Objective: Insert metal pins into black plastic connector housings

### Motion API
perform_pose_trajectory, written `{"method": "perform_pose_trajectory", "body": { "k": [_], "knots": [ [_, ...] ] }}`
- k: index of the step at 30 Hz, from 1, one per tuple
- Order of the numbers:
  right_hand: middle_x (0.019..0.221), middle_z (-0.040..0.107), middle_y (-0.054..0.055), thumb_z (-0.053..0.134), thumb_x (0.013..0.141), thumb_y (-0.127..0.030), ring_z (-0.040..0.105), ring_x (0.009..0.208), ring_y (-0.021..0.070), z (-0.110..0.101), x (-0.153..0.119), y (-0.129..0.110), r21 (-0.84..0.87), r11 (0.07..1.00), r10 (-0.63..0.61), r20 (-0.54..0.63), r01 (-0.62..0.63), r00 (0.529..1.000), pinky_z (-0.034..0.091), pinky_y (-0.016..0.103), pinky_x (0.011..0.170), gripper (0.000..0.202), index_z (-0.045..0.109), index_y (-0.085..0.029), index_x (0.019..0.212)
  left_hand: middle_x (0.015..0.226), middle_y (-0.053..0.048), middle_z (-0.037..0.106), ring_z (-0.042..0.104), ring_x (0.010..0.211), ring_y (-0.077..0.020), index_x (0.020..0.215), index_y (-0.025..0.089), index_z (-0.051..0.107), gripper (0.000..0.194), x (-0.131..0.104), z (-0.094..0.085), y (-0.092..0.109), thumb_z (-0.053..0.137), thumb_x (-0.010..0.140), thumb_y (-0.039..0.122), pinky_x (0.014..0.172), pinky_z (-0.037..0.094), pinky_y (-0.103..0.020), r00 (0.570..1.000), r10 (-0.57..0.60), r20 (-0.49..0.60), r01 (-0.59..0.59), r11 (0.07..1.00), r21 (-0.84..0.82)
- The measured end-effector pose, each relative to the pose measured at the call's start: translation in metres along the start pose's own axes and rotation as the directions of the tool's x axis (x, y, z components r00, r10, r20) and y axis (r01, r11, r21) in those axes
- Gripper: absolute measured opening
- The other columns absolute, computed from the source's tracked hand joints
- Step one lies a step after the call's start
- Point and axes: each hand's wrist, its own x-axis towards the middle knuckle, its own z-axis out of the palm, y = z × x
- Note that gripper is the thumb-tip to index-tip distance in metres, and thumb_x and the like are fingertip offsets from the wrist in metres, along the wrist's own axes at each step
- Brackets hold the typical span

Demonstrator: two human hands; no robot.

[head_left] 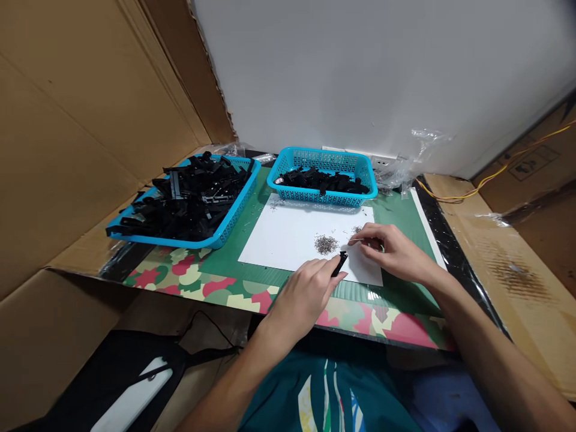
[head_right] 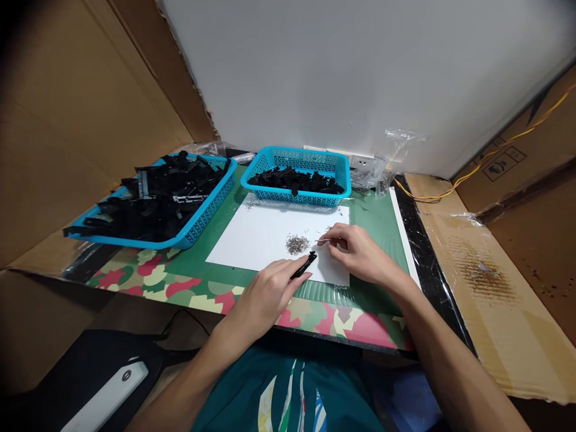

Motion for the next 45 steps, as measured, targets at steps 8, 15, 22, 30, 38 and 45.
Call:
{"method": "perform_pose_trajectory", "body": {
  "k": [8, 15, 22, 30, 38, 45],
  "knots": [
    [0.108, 0.074, 0.008, 0.062, 0.101, -0.023, 0.071, 0.101, 0.0252, 0.01, -0.001, -0.003, -0.074, 0.972, -0.235, -0.305, 0.223, 0.923, 0.056, 0.042, 0.089, 0.021, 0.082, -0.027, 0.105, 0.116, -0.012, 0.075, 0.072, 0.108, -0.0286, 0.138, 0.015, 0.059, 0.032, -0.002, 0.0, 0.001, 0.051, 0.109, 0.027, 0.092, 0.059, -0.044, 1.0, 0.005, 0.008, -0.006, 0.999, 0.033],
    [0.077, 0.075, 0.005, 0.077, 0.09, -0.039, 0.076, 0.067, 0.0221, 0.028, 0.001, -0.007, 0.355, 0.934, 0.139, -0.278, -0.033, 0.95, 0.058, 0.032, 0.062, 0.022, 0.073, -0.018, 0.086, 0.117, -0.012, 0.074, 0.072, 0.109, -0.0286, 0.138, 0.015, 0.058, 0.032, -0.002, 0.001, 0.0, 0.048, 0.11, 0.028, 0.091, 0.06, -0.044, 1.0, 0.005, 0.021, -0.005, 1.0, 0.021],
    [0.071, 0.075, 0.005, 0.077, 0.088, -0.041, 0.073, 0.065, 0.0203, 0.033, 0.003, -0.006, 0.316, 0.947, 0.15, -0.258, -0.063, 0.955, 0.056, 0.031, 0.063, 0.025, 0.072, -0.017, 0.08, 0.118, -0.012, 0.074, 0.072, 0.111, -0.0279, 0.137, 0.015, 0.059, 0.031, -0.001, -0.001, 0.002, 0.049, 0.11, 0.027, 0.094, 0.06, -0.043, 0.999, -0.023, 0.032, 0.023, 1.0, -0.005],
    [0.069, 0.073, 0.003, 0.071, 0.088, -0.029, 0.066, 0.062, 0.0173, 0.035, 0.004, -0.01, 0.128, 0.991, 0.061, -0.26, -0.029, 0.964, 0.047, 0.029, 0.06, 0.016, 0.072, -0.019, 0.076, 0.121, -0.012, 0.075, 0.072, 0.116, -0.0283, 0.134, 0.018, 0.061, 0.029, 0.001, -0.002, 0.003, 0.049, 0.11, 0.028, 0.096, 0.06, -0.043, 0.998, -0.058, 0.016, 0.059, 0.998, -0.035],
    [0.095, 0.076, 0.008, 0.047, 0.101, -0.022, 0.068, 0.084, 0.0222, 0.038, 0.017, 0.001, -0.02, 1.0, -0.016, -0.368, 0.009, 0.93, 0.048, 0.033, 0.076, 0.023, 0.07, -0.02, 0.1, 0.122, -0.007, 0.072, 0.072, 0.111, -0.0235, 0.14, 0.027, 0.051, 0.031, -0.005, -0.013, 0.006, 0.043, 0.112, 0.034, 0.086, 0.056, -0.033, 0.974, -0.206, -0.097, 0.17, 0.942, -0.288],
    [0.089, 0.075, 0.007, 0.067, 0.095, -0.023, 0.064, 0.088, 0.0237, 0.045, 0.027, 0.004, -0.218, 0.975, 0.001, -0.215, -0.049, 0.977, 0.042, 0.034, 0.079, 0.012, 0.078, -0.019, 0.097, 0.079, 0.004, 0.05, 0.05, 0.067, -0.0138, 0.12, 0.025, 0.05, 0.017, -0.003, -0.02, -0.001, 0.044, 0.11, 0.039, 0.065, 0.038, -0.025, 0.912, -0.392, -0.12, 0.283, 0.815, -0.506]
  ]
}}
